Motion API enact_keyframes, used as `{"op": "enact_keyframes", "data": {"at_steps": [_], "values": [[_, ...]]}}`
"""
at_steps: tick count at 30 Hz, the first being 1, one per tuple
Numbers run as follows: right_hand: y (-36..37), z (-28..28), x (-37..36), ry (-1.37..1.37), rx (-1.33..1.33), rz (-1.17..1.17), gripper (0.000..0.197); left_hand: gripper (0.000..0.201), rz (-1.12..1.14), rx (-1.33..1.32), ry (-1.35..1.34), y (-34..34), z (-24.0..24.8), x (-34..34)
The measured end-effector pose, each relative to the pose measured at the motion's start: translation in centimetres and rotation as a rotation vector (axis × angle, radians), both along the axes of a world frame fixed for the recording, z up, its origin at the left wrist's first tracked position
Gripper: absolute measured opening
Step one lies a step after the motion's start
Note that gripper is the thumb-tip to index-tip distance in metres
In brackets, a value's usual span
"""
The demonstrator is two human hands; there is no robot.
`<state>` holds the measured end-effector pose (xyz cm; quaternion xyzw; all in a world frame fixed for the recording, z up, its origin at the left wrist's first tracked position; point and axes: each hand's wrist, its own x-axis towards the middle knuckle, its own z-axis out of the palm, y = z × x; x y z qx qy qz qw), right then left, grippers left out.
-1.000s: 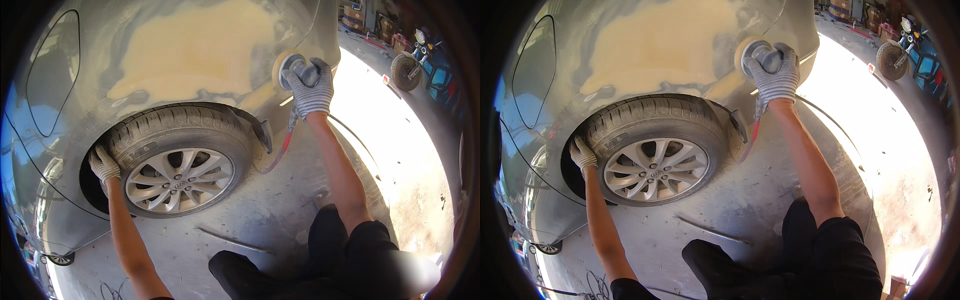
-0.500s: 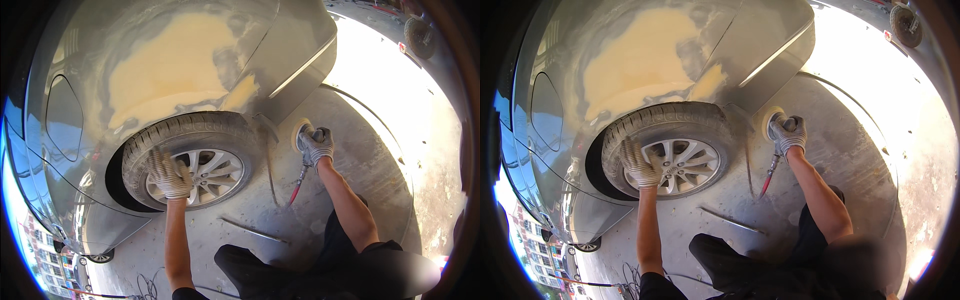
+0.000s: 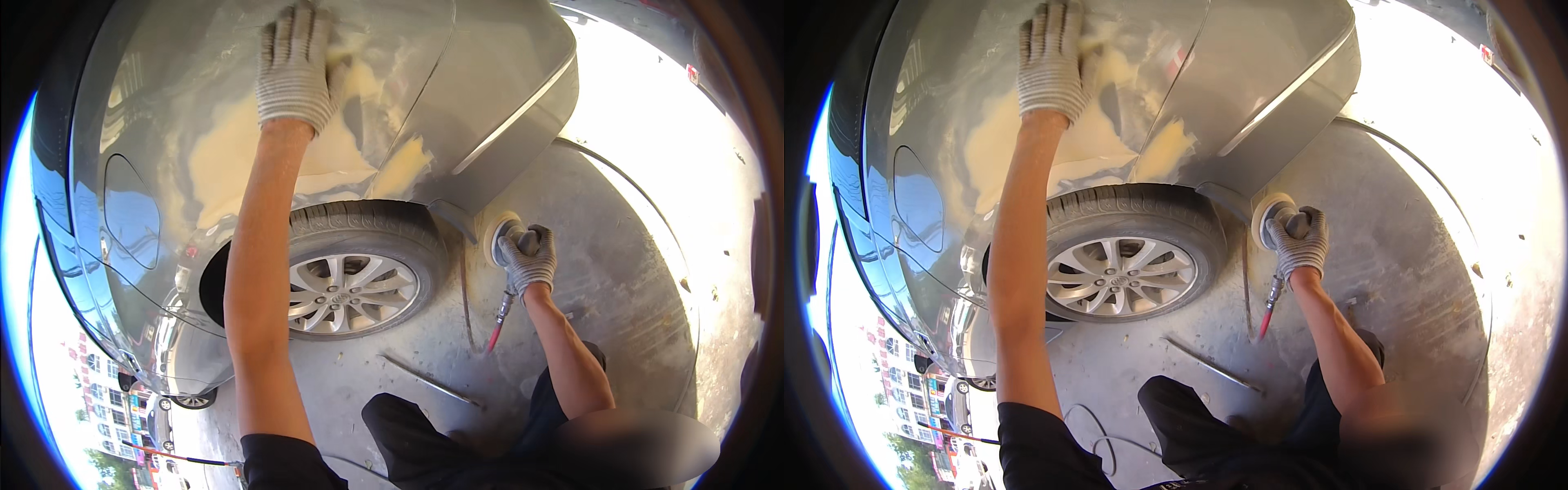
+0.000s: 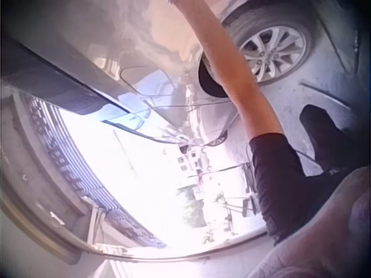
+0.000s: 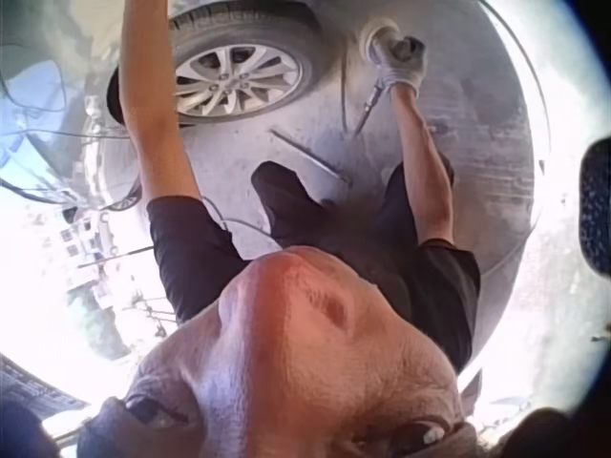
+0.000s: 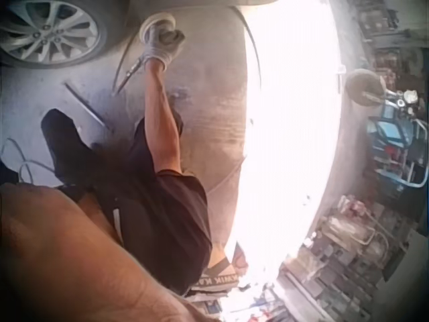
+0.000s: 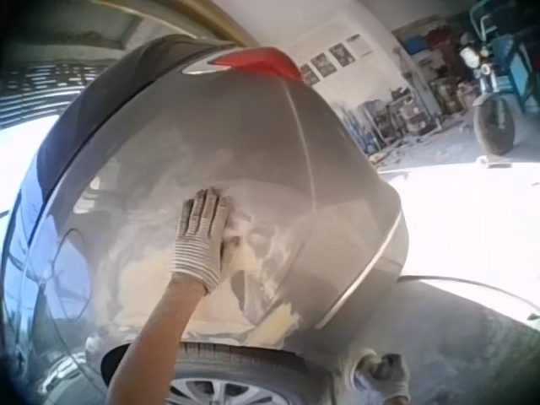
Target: The person uses a pneumatic polishing tool to smooth the surface of a car's rear quarter panel near the wheel well. They repeatedly move the tool over the same area and occasionally wipe the surface with a gloved hand.
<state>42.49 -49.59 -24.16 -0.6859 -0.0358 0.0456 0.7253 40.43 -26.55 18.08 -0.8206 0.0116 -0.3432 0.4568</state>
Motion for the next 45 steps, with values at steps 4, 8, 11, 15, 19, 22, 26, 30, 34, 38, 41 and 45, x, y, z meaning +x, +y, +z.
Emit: {"op": "enact_keyframes", "data": {"at_steps": [4, 8, 11, 15, 19, 22, 26, 30, 34, 38, 41, 45], "values": [[0.4, 0.7, -0.7, 0.041, 0.038, 0.007, 0.057, 0.079, 0.024, -0.055, -0.182, -0.5, -1.8, 1.0], [0.8, 0.3, -0.9, 0.073, 0.062, 0.026, 0.060, 0.085, -0.005, -0.214, 0.096, -1.5, -9.9, -1.7], [0.8, 1.6, -1.3, 0.131, 0.110, 0.073, 0.062, 0.083, 0.100, -0.191, 0.274, -1.2, -12.3, -4.3], [0.7, 1.7, -1.3, 0.098, 0.076, 0.070, 0.062, 0.079, 0.086, -0.148, 0.426, 0.2, -9.5, -5.6], [0.3, 0.7, 0.0, 0.084, 0.117, 0.026, 0.055, 0.078, 0.007, -0.060, 0.121, 0.3, -3.5, -2.4], [0.0, 1.5, -0.1, 0.111, 0.090, 0.025, 0.056, 0.078, -0.001, 0.008, -0.071, 0.3, 0.8, 0.0], [0.2, 0.7, 0.0, 0.152, 0.132, 0.023, 0.060, 0.081, -0.029, 0.013, -0.236, -0.1, 2.0, 1.5], [-0.6, 1.1, 0.2, 0.185, 0.108, 0.030, 0.066, 0.084, 0.008, -0.052, -0.130, -0.2, -2.3, -0.8], [-0.9, 2.5, 0.5, 0.174, -0.007, 0.036, 0.069, 0.087, 0.076, -0.072, -0.040, -0.1, -5.9, -3.6], [-1.0, 1.7, 1.0, 0.184, 0.011, 0.033, 0.069, 0.085, 0.075, -0.123, 0.034, -0.3, -5.8, -4.3], [-0.4, -0.9, 1.8, 0.137, -0.008, 0.054, 0.068, 0.086, 0.076, -0.076, 0.078, 0.2, -3.4, -4.0], [-1.0, 1.8, 0.8, 0.161, -0.055, 0.095, 0.066, 0.085, -0.007, -0.005, -0.171, 1.0, 0.1, -1.9]]}}
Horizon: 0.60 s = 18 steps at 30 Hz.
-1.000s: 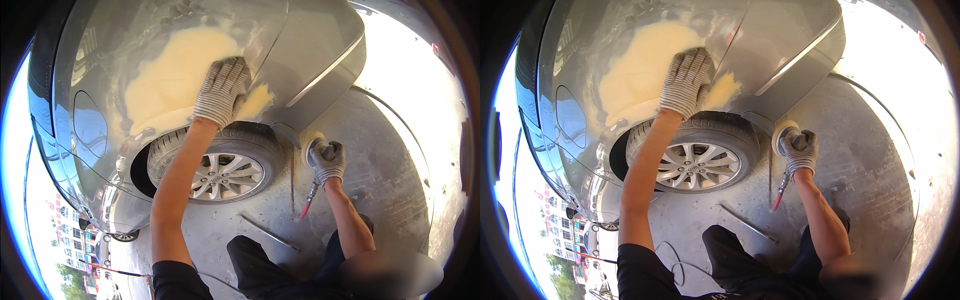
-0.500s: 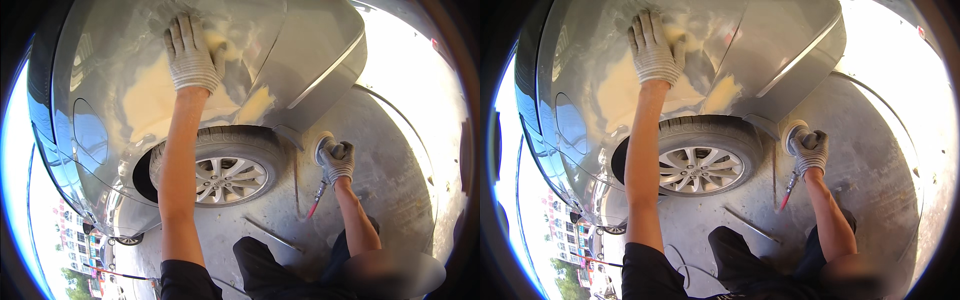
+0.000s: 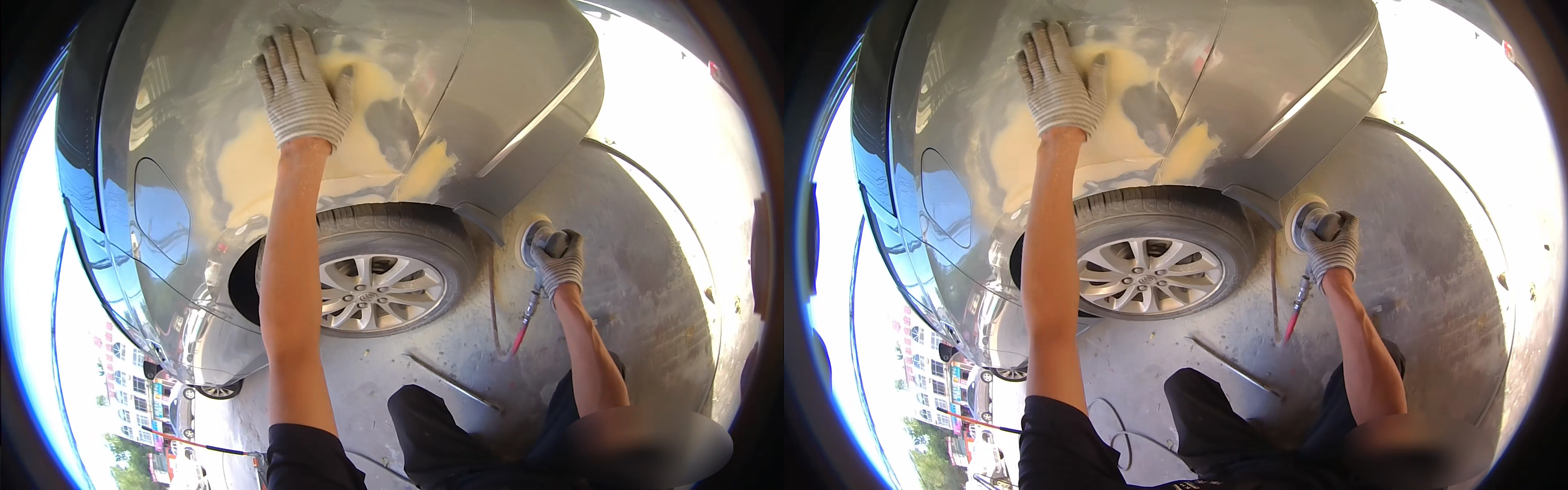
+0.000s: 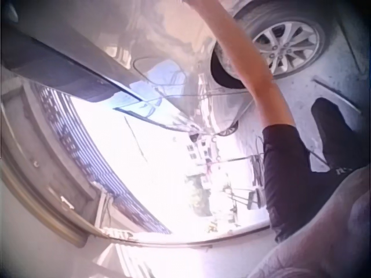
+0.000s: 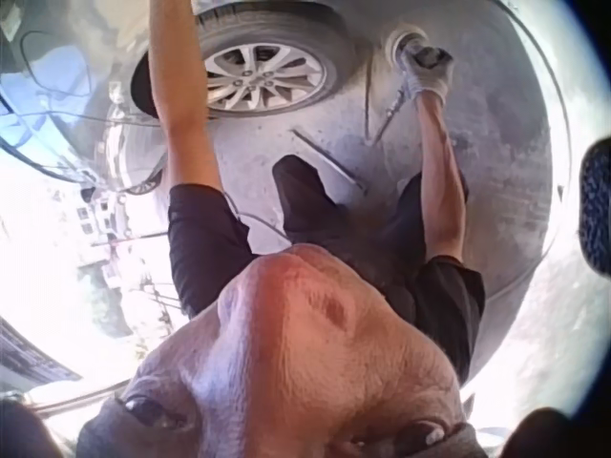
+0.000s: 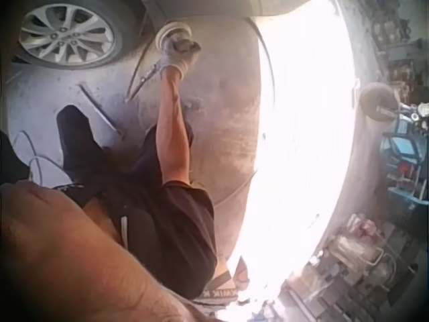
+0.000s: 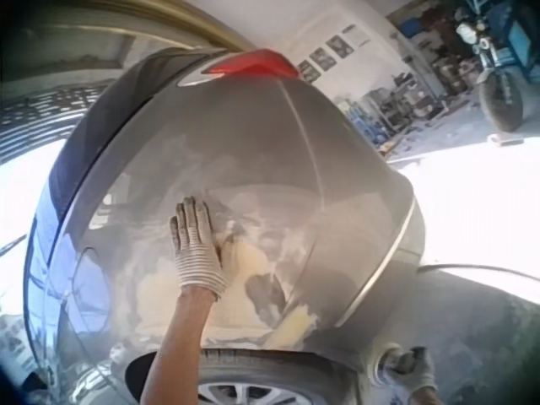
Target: The person uses a pneumatic polishing tool to smooth the surface of a car's rear quarter panel near the wheel well. They repeatedly move the tool over the same area and occasionally wipe the surface with a gloved hand.
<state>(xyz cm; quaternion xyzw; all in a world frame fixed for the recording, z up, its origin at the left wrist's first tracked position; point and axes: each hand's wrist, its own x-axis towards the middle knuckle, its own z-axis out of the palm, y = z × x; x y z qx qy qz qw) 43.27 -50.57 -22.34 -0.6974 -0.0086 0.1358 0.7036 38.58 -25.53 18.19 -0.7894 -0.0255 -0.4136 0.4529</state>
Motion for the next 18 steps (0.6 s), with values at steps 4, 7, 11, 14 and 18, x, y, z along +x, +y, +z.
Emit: {"op": "enact_keyframes", "data": {"at_steps": [4, 7, 11, 14, 18], "values": [[0.5, -0.7, -0.8, -0.038, 0.012, -0.009, 0.064, 0.087, 0.097, 0.005, -0.130, -1.0, -0.7, 1.7], [0.4, -1.4, -0.2, -0.080, -0.034, -0.033, 0.064, 0.087, 0.004, -0.063, 0.129, -2.0, -6.2, 1.4], [0.6, -1.5, -0.2, -0.098, -0.047, -0.039, 0.064, 0.085, 0.108, -0.125, 0.438, -2.5, -11.1, -2.0], [0.6, -1.5, -0.2, -0.108, -0.054, -0.043, 0.063, 0.083, 0.165, -0.115, 0.584, -2.6, -11.1, -3.4], [0.4, -0.6, -0.2, -0.111, -0.068, -0.057, 0.062, 0.083, 0.077, -0.024, 0.543, -1.8, -7.4, -1.8]]}}
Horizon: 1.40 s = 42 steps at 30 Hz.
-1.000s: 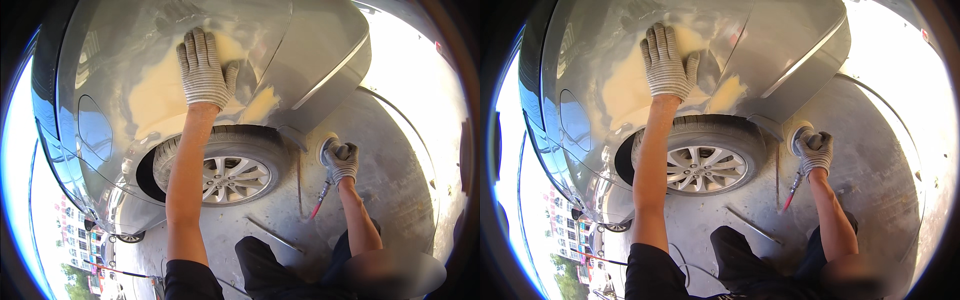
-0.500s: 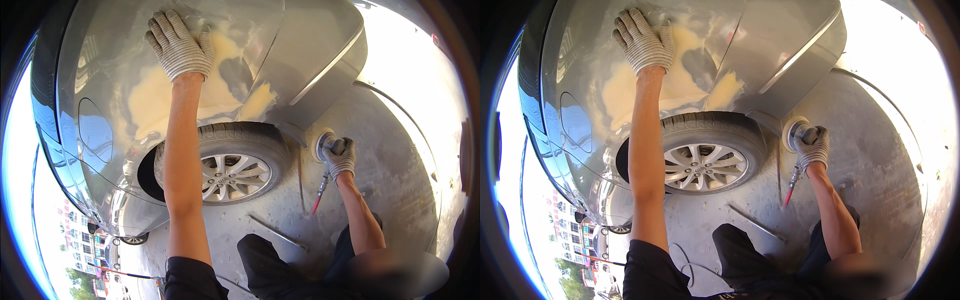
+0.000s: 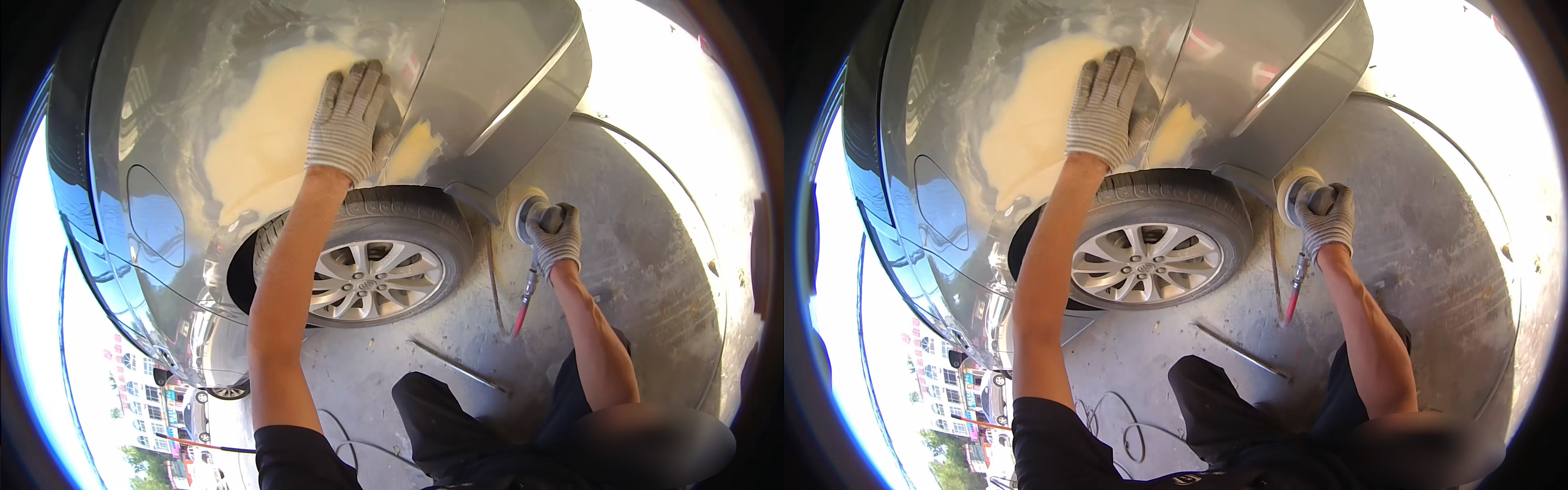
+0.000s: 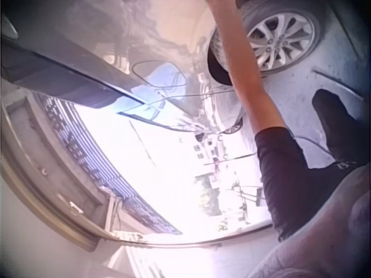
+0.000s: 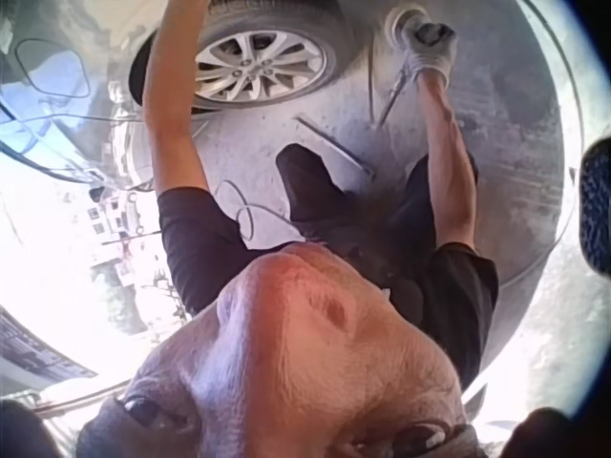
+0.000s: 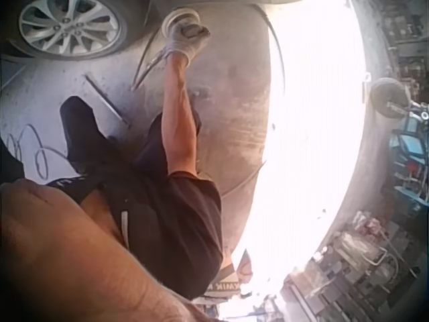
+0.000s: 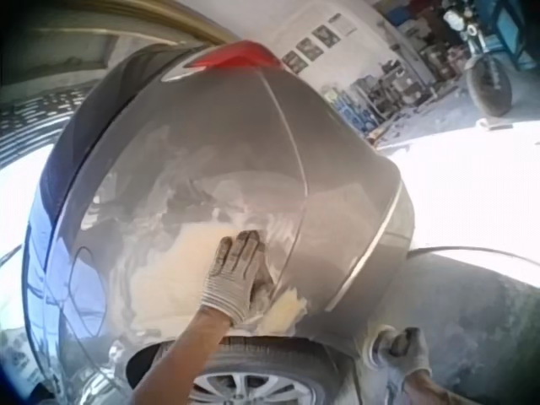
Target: The person uses a pneumatic polishing tool to smooth the surface of a car's rear quarter panel near the wheel well. They repeatedly move the tool over the same area and occasionally wipe the surface with a gloved hand.
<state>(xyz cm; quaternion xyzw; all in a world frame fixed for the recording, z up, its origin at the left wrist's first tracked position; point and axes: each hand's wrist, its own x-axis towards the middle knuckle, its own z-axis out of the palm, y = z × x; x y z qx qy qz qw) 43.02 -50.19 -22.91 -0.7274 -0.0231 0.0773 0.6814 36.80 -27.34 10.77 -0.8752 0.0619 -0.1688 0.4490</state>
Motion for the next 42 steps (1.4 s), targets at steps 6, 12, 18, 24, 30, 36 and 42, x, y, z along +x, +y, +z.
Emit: {"op": "enact_keyframes", "data": {"at_steps": [6, 12, 18, 24, 30, 36, 42], "values": [[-0.2, 0.2, 0.0, -0.009, 0.006, 0.012, 0.062, 0.079, -0.075, 0.075, -0.139, -1.1, 3.3, 3.9], [0.0, -1.1, 0.2, -0.096, -0.069, -0.010, 0.059, 0.083, 0.003, 0.016, -0.056, -0.5, 2.3, 0.3], [0.5, -1.1, 0.3, -0.075, 0.072, -0.009, 0.059, 0.086, 0.074, -0.038, 0.009, 0.1, 1.1, -3.7], [0.0, 1.0, -0.4, -0.123, 0.040, 0.013, 0.057, 0.085, 0.019, 0.019, -0.056, 0.2, 2.8, -1.2], [0.3, 0.1, 0.0, -0.132, 0.028, -0.030, 0.054, 0.076, -0.124, 0.099, -0.120, -1.8, 5.4, 3.2], [0.1, 0.1, -0.1, -0.090, 0.056, 0.014, 0.055, 0.085, -0.019, 0.056, -0.115, 0.4, 3.9, 0.4], [-0.6, 1.1, 0.2, -0.310, 0.029, 0.005, 0.050, 0.087, 0.061, 0.018, -0.077, 0.5, 3.0, -3.2]]}}
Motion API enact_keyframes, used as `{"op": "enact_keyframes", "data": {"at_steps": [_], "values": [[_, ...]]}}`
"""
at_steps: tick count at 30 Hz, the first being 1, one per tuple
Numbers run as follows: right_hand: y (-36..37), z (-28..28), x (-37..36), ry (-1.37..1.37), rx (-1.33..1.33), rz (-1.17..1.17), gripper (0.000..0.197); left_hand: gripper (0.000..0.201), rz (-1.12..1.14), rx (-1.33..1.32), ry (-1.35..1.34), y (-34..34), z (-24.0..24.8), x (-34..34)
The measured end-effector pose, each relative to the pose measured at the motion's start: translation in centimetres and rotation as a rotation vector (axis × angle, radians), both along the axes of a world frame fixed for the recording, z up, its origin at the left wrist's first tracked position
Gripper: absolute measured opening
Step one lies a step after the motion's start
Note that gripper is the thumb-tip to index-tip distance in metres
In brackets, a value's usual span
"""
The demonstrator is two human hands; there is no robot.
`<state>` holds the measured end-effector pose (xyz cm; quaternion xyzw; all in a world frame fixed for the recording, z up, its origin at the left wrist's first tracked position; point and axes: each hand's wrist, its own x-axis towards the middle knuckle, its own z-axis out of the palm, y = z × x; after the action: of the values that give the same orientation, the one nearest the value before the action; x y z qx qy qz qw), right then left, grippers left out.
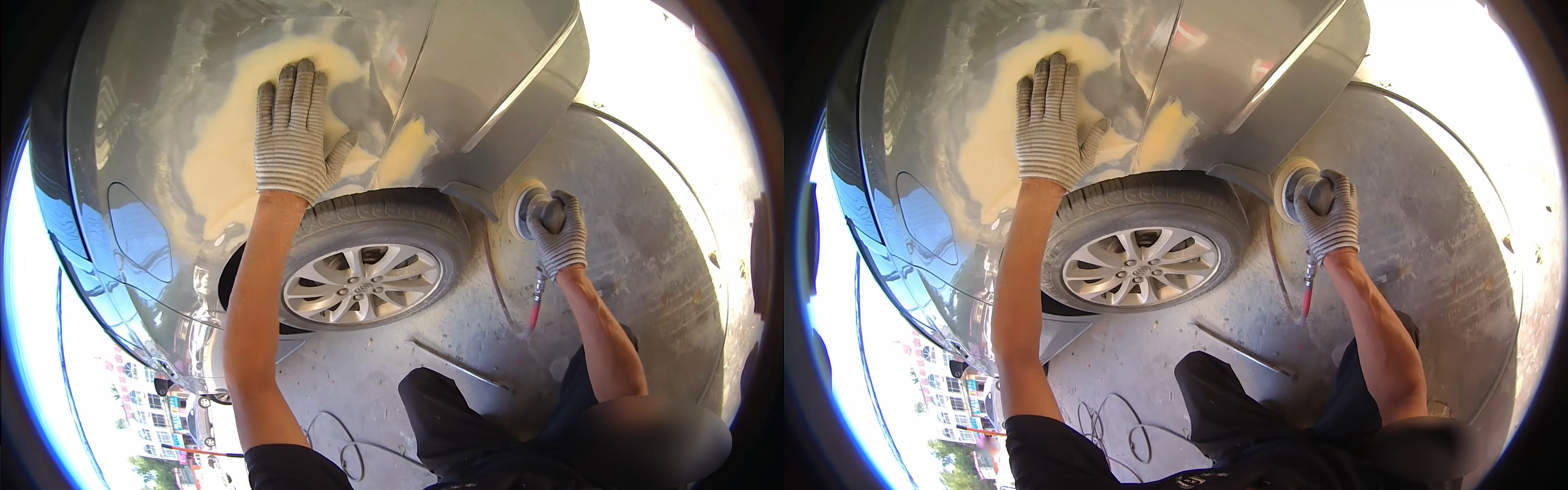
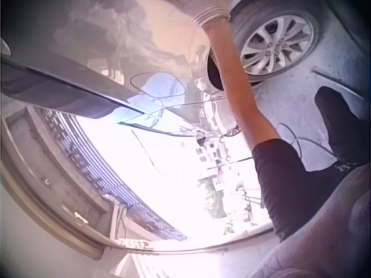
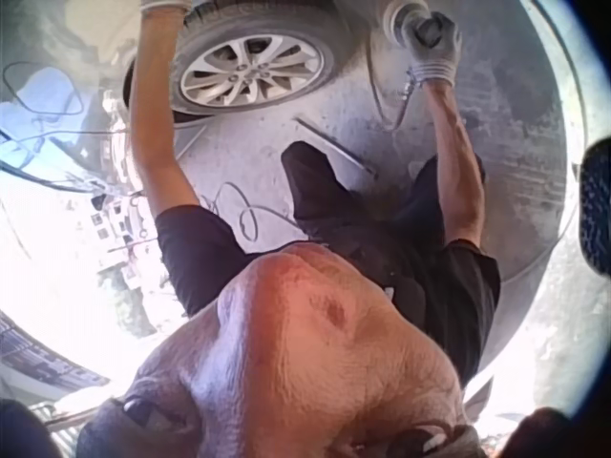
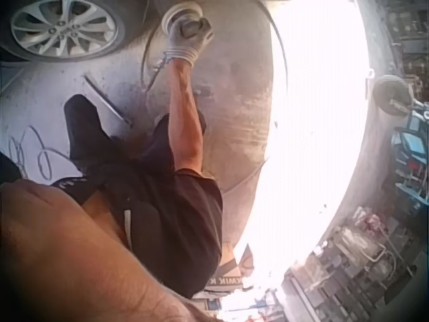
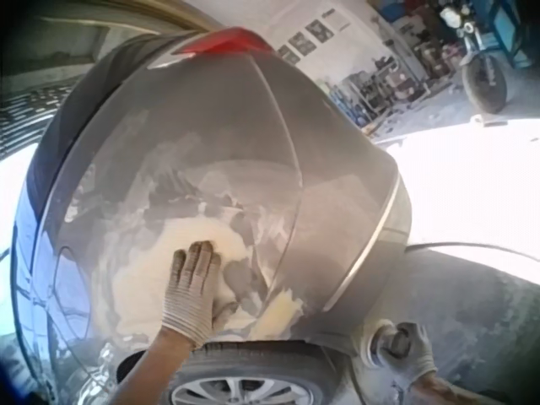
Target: The person uses a pneumatic polishing tool to smooth the surface of a car's rear quarter panel near the wheel well. They repeatedly move the tool over the same area and occasionally wipe the surface with a gloved hand.
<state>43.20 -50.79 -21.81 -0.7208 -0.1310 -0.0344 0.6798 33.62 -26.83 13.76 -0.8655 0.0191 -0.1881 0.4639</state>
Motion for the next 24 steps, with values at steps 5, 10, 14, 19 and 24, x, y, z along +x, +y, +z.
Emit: {"op": "enact_keyframes", "data": {"at_steps": [5, 10, 14, 19, 24], "values": [[-0.6, 6.3, 0.5, -0.288, 0.064, 0.026, 0.051, 0.084, 0.076, -0.114, 0.010, 0.8, -1.8, -5.1], [3.2, 19.0, 0.7, -0.592, 0.125, -0.017, 0.048, 0.074, -0.013, -0.198, -0.130, 4.2, -4.8, -12.9], [8.5, 25.9, 2.6, -0.692, -0.030, 0.026, 0.054, 0.071, -0.069, -0.245, -0.359, 8.0, -9.0, -20.4], [10.1, 27.0, 3.0, -0.767, -0.112, 0.023, 0.054, 0.074, 0.029, -0.189, -0.338, 12.7, -10.3, -26.6], [11.6, 29.8, 1.9, -0.770, -0.148, -0.062, 0.055, 0.073, 0.095, -0.246, -0.256, 17.1, -11.8, -28.7]]}}
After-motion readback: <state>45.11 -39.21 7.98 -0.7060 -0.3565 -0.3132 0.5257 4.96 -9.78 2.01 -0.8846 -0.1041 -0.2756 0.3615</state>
